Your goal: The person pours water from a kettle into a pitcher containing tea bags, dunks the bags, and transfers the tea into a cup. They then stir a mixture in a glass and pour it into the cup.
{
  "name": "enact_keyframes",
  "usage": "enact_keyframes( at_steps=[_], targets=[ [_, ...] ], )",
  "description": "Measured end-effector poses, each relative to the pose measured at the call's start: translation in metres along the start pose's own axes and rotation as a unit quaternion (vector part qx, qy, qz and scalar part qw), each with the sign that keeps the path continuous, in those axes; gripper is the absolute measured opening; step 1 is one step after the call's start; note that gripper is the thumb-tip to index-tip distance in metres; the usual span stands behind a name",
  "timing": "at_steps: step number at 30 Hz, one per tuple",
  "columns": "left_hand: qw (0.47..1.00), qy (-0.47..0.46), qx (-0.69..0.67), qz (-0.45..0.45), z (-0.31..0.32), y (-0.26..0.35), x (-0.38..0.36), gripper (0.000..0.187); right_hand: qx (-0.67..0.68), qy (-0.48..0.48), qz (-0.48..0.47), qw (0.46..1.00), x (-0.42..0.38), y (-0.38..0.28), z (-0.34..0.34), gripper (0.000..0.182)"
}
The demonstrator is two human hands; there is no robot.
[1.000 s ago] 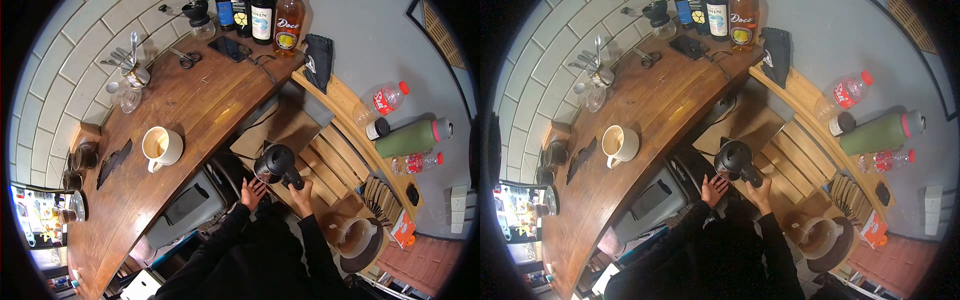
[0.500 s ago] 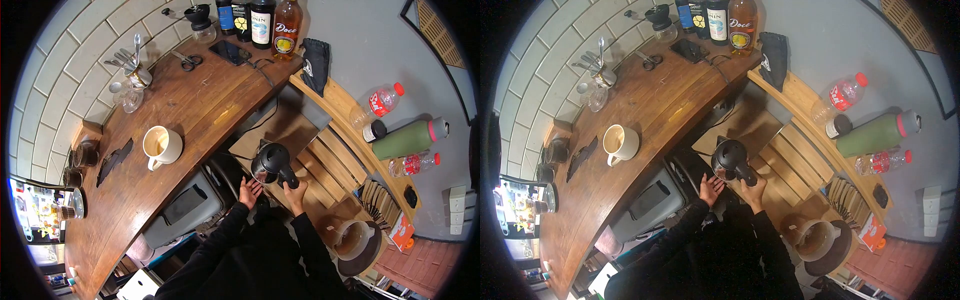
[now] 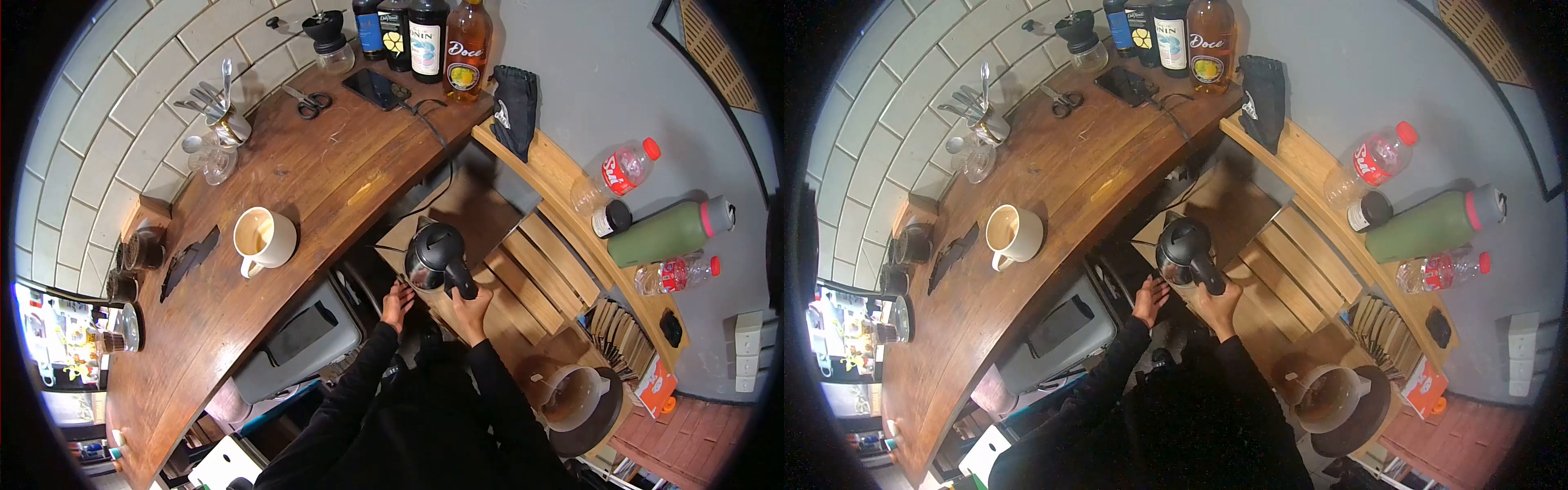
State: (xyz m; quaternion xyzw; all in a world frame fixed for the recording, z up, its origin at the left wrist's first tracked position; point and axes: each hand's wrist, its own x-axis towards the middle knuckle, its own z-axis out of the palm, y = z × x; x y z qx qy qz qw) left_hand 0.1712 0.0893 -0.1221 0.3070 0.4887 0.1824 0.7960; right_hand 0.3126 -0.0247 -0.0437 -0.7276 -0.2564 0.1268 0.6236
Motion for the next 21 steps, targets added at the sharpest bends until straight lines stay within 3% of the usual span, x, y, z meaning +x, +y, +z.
enact_keyframes(
  at_steps=[2, 8, 13, 14, 15, 19, 21],
  targets=[
    [1.0, 0.005, 0.015, 0.002, -0.003, 0.003, -0.003, 0.065, 0.021, 0.038, -0.008, 0.999, 0.002, 0.001, 0.003, 0.021],
    [0.999, -0.037, 0.016, 0.009, -0.008, -0.001, -0.021, 0.052, -0.083, 0.024, -0.043, 0.995, 0.006, 0.025, -0.001, 0.023],
    [0.997, -0.064, 0.044, -0.014, -0.005, -0.009, -0.051, 0.041, -0.084, -0.001, -0.015, 0.996, 0.009, 0.003, -0.007, 0.025],
    [0.996, -0.071, 0.051, -0.013, -0.004, -0.008, -0.059, 0.041, -0.057, -0.002, -0.027, 0.998, 0.009, -0.005, -0.009, 0.028],
    [0.993, -0.089, 0.07, -0.022, -0.006, -0.012, -0.067, 0.039, -0.066, -0.055, 0.0, 0.996, 0.007, -0.007, -0.016, 0.046],
    [0.973, -0.175, 0.146, -0.03, -0.014, -0.026, -0.092, 0.037, -0.223, 0.033, -0.071, 0.972, -0.031, -0.012, -0.037, 0.067],
    [0.958, -0.232, 0.167, -0.029, -0.012, -0.033, -0.107, 0.036, -0.229, 0.048, -0.05, 0.971, -0.058, -0.027, -0.055, 0.064]
  ],
)
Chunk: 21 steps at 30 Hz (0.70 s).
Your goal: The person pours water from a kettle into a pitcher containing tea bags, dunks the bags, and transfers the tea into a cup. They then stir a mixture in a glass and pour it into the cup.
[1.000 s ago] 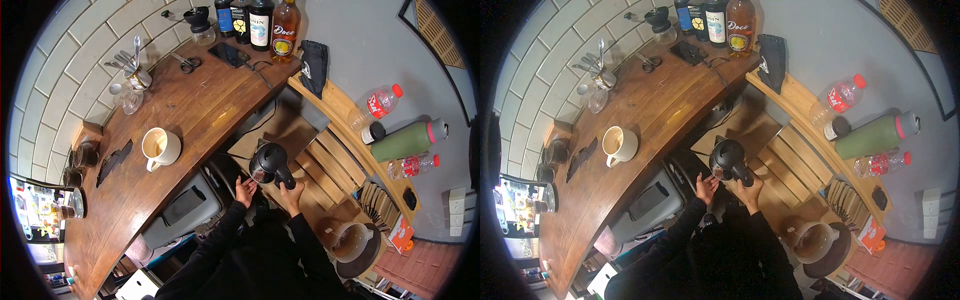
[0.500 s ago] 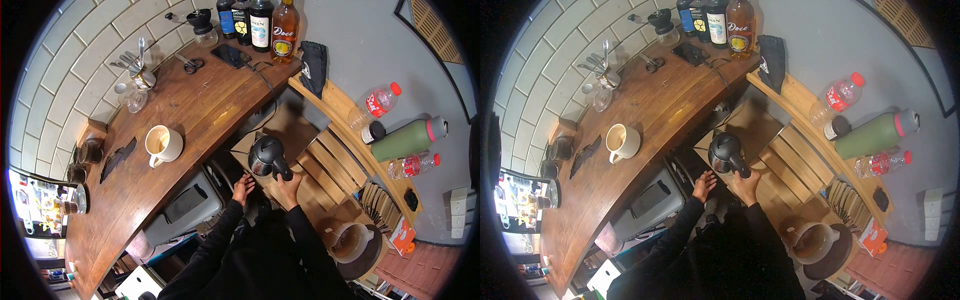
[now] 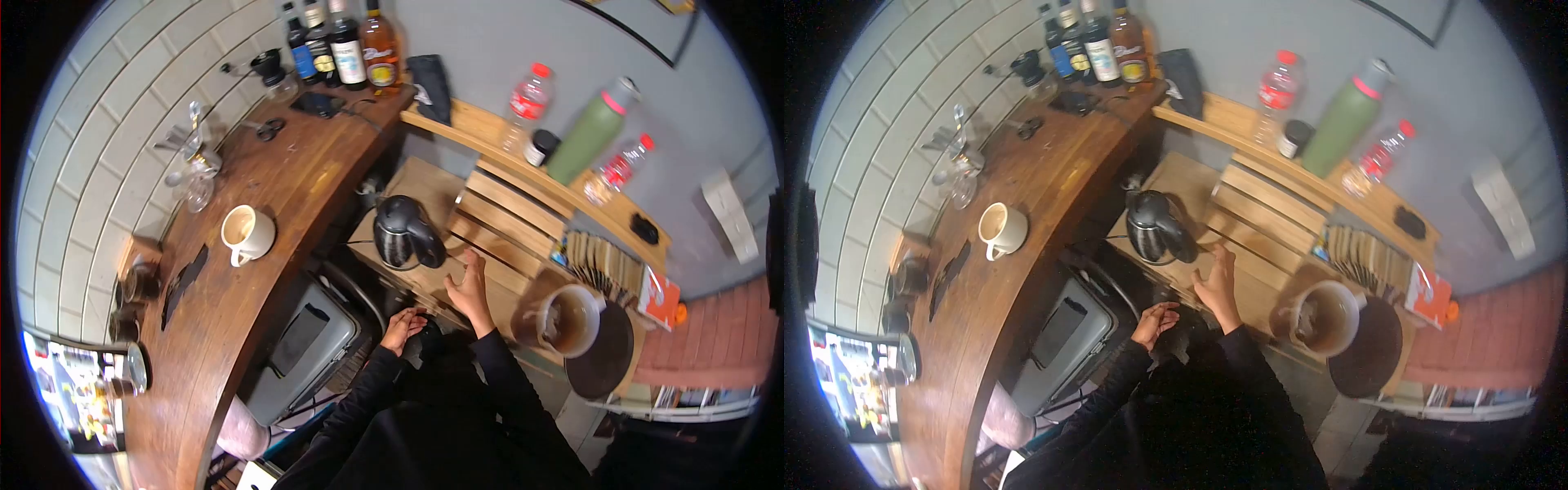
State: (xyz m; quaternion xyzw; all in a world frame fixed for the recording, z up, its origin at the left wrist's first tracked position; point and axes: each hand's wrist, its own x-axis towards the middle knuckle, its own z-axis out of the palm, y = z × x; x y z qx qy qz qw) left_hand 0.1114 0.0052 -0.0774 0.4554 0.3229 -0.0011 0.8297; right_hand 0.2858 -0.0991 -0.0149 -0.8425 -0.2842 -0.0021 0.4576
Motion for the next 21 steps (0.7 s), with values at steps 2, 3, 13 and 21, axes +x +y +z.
enact_keyframes(
  at_steps=[2, 3, 13, 21],
  targets=[
    [0.998, -0.056, 0.01, 0.004, 0.011, -0.009, -0.008, 0.034, 0.007, 0.009, 0.029, 1.0, -0.026, -0.018, -0.031, 0.054],
    [0.995, -0.095, 0.01, 0.013, 0.018, -0.012, -0.01, 0.033, -0.002, 0.03, 0.043, 0.999, -0.042, -0.02, -0.044, 0.054],
    [0.948, -0.285, 0.135, 0.037, 0.147, -0.018, -0.023, 0.054, 0.069, 0.02, 0.107, 0.992, -0.162, -0.021, -0.182, 0.017],
    [0.904, -0.242, 0.239, 0.26, 0.19, -0.016, 0.017, 0.061, 0.117, -0.145, 0.101, 0.977, -0.167, 0.001, -0.229, 0.014]
  ],
)
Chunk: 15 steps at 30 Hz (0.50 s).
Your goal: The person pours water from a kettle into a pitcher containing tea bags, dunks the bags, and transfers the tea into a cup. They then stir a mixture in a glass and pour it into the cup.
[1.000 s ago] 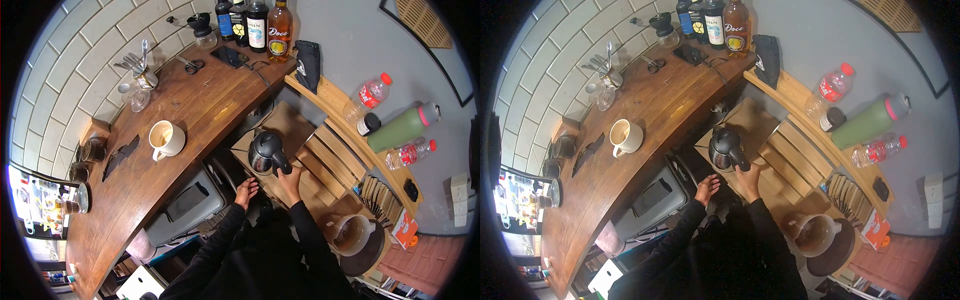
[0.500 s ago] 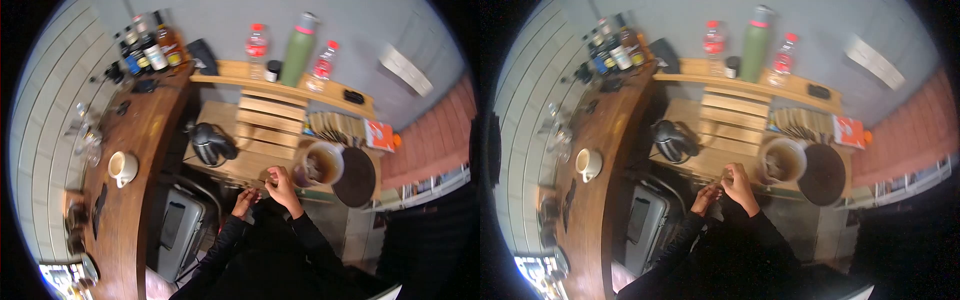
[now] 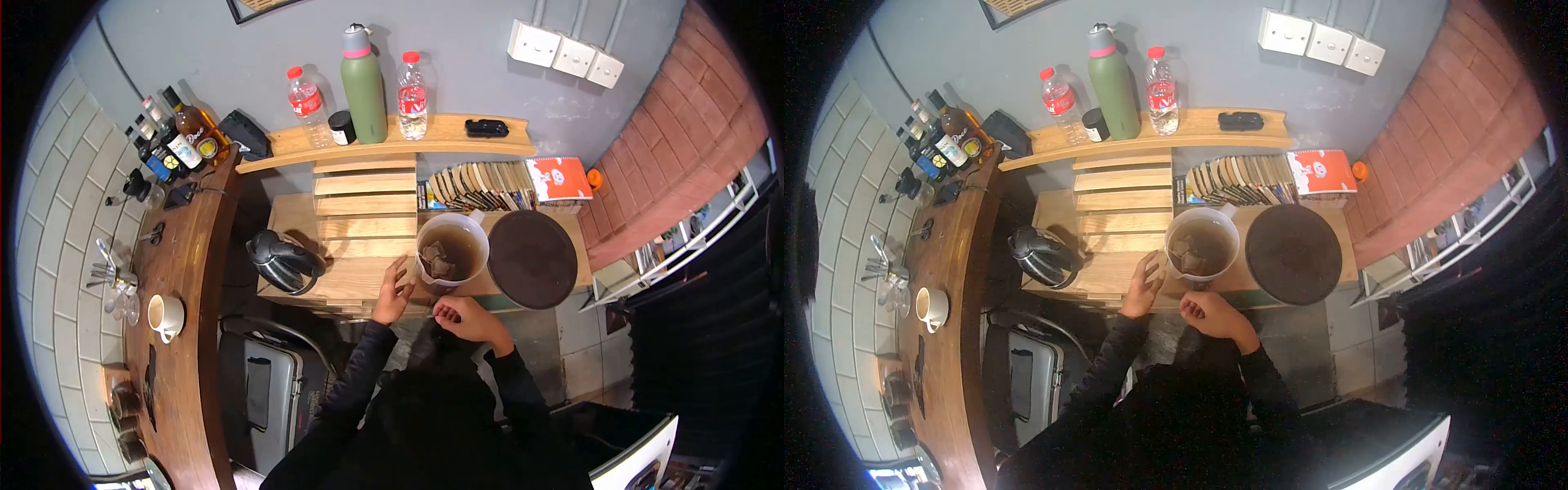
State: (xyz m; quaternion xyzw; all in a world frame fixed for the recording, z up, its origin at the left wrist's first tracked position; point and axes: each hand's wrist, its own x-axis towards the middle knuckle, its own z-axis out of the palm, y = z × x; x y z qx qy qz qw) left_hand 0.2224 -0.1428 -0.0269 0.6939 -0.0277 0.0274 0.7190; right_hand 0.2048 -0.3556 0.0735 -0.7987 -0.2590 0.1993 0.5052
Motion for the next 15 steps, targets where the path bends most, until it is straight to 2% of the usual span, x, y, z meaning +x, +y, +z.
enact_keyframes(
  at_steps=[2, 3, 4, 6, 7, 10, 15],
  targets=[
    [0.996, -0.01, 0.085, 0.003, 0.003, -0.003, 0.008, 0.058, -0.002, -0.075, -0.013, 0.997, 0.005, 0.003, -0.013, 0.013],
    [0.996, 0.027, 0.087, 0.015, 0.009, -0.008, 0.008, 0.046, -0.001, -0.084, -0.02, 0.996, 0.008, 0.006, -0.02, 0.013],
    [0.995, 0.037, 0.091, 0.014, 0.013, -0.012, 0.008, 0.046, -0.003, -0.117, -0.025, 0.993, 0.01, 0.009, -0.027, 0.014],
    [0.995, 0.073, 0.055, -0.027, 0.019, -0.015, 0.012, 0.035, -0.003, -0.154, -0.036, 0.987, 0.014, 0.014, -0.04, 0.015],
    [0.991, 0.116, 0.057, -0.01, 0.027, -0.008, 0.01, 0.024, 0.011, -0.174, -0.046, 0.984, 0.017, 0.015, -0.049, 0.015],
    [0.988, 0.128, 0.082, -0.034, 0.026, -0.028, 0.009, 0.023, 0.024, -0.221, -0.067, 0.973, 0.023, 0.017, -0.071, 0.015],
    [0.982, 0.186, 0.042, 0.016, 0.032, -0.033, 0.01, 0.012, 0.041, -0.29, -0.113, 0.95, 0.031, 0.011, -0.114, 0.015]
  ],
)
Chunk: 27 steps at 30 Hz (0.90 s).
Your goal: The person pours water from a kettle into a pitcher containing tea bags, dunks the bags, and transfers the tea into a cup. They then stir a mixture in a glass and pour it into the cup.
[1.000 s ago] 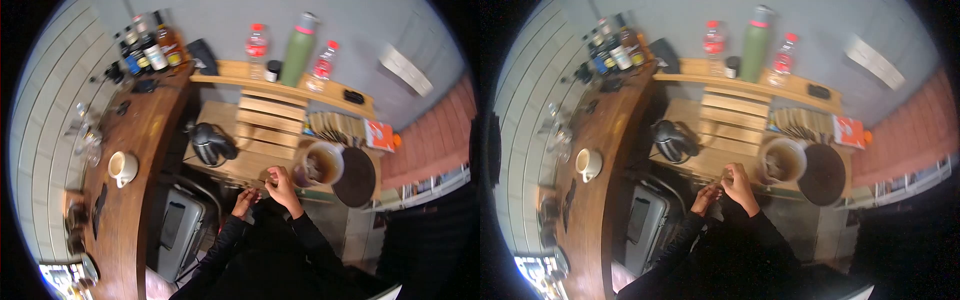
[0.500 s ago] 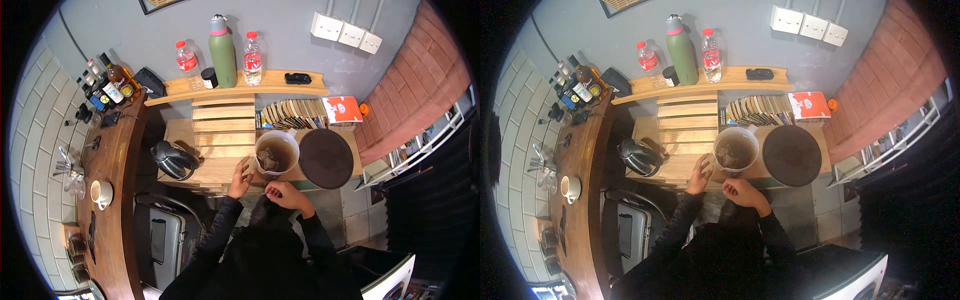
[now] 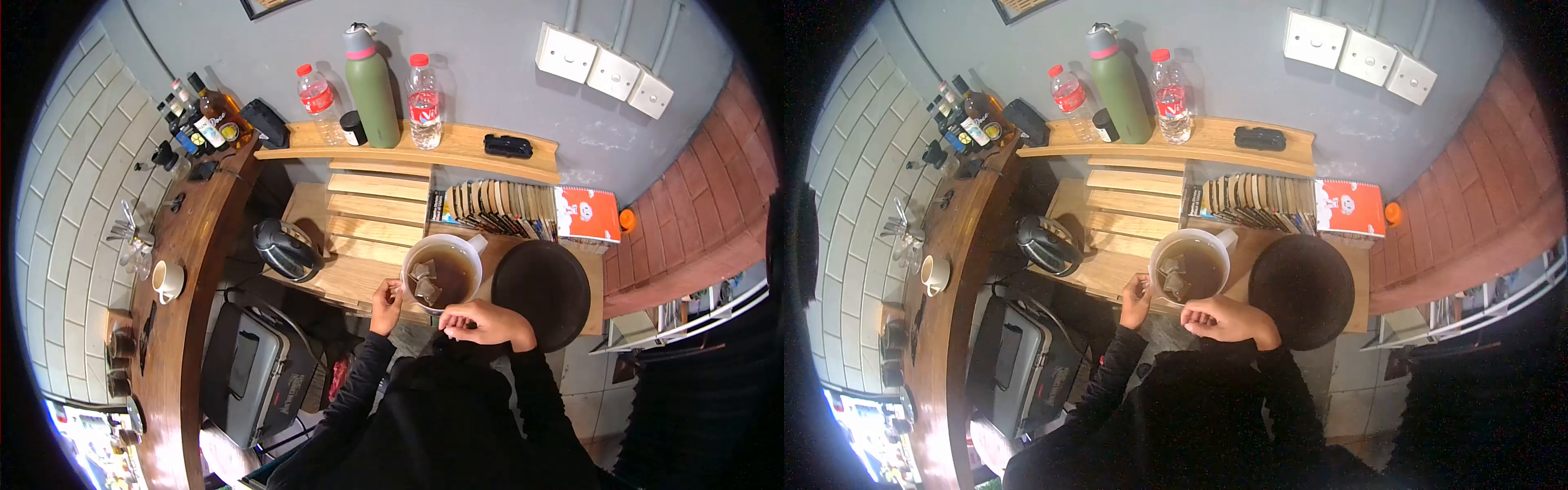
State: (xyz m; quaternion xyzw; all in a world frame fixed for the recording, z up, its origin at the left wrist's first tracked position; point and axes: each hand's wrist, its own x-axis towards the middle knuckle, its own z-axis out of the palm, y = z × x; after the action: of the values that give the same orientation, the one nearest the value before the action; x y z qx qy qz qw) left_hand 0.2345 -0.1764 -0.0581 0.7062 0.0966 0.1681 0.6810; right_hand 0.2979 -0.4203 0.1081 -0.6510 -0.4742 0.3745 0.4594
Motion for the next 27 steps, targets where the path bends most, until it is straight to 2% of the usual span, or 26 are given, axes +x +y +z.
enact_keyframes(
  at_steps=[2, 7, 9, 13, 19, 21, 23, 24, 26, 27],
  targets=[
    [1.0, 0.009, -0.011, -0.001, -0.003, -0.011, -0.002, 0.01, 0.021, 0.004, -0.005, 1.0, -0.002, 0.004, -0.013, 0.015],
    [0.998, 0.027, -0.061, 0.001, 0.003, 0.033, -0.01, 0.005, 0.046, 0.045, -0.001, 0.998, -0.004, 0.01, -0.027, 0.015],
    [0.998, 0.048, -0.014, -0.043, -0.002, 0.056, -0.01, 0.008, 0.059, 0.052, -0.001, 0.997, -0.007, 0.013, -0.032, 0.015],
    [0.996, 0.078, 0.033, -0.039, -0.011, 0.096, -0.004, 0.017, 0.092, 0.079, -0.015, 0.992, -0.008, 0.024, -0.04, 0.012],
    [0.996, -0.013, 0.08, -0.026, 0.001, 0.15, 0.006, 0.02, 0.076, 0.187, -0.064, 0.977, 0.015, 0.02, -0.036, 0.009],
    [0.989, -0.056, 0.137, -0.012, 0.01, 0.166, 0.009, 0.021, 0.078, 0.203, -0.051, 0.975, 0.025, 0.016, -0.03, 0.009],
    [0.99, -0.066, 0.128, -0.005, 0.018, 0.175, 0.012, 0.021, 0.019, 0.216, -0.038, 0.975, 0.034, 0.005, -0.026, 0.015],
    [0.991, -0.069, 0.116, -0.018, 0.021, 0.179, 0.013, 0.021, 0.026, 0.218, -0.049, 0.974, 0.041, 0.006, -0.022, 0.022],
    [0.991, -0.073, 0.106, -0.032, 0.025, 0.187, 0.014, 0.02, 0.005, 0.243, -0.058, 0.968, 0.048, 0.002, -0.018, 0.026],
    [0.984, -0.09, 0.155, -0.012, 0.027, 0.191, 0.015, 0.019, -0.018, 0.265, -0.067, 0.962, 0.05, 0.0, -0.017, 0.031]
  ],
)
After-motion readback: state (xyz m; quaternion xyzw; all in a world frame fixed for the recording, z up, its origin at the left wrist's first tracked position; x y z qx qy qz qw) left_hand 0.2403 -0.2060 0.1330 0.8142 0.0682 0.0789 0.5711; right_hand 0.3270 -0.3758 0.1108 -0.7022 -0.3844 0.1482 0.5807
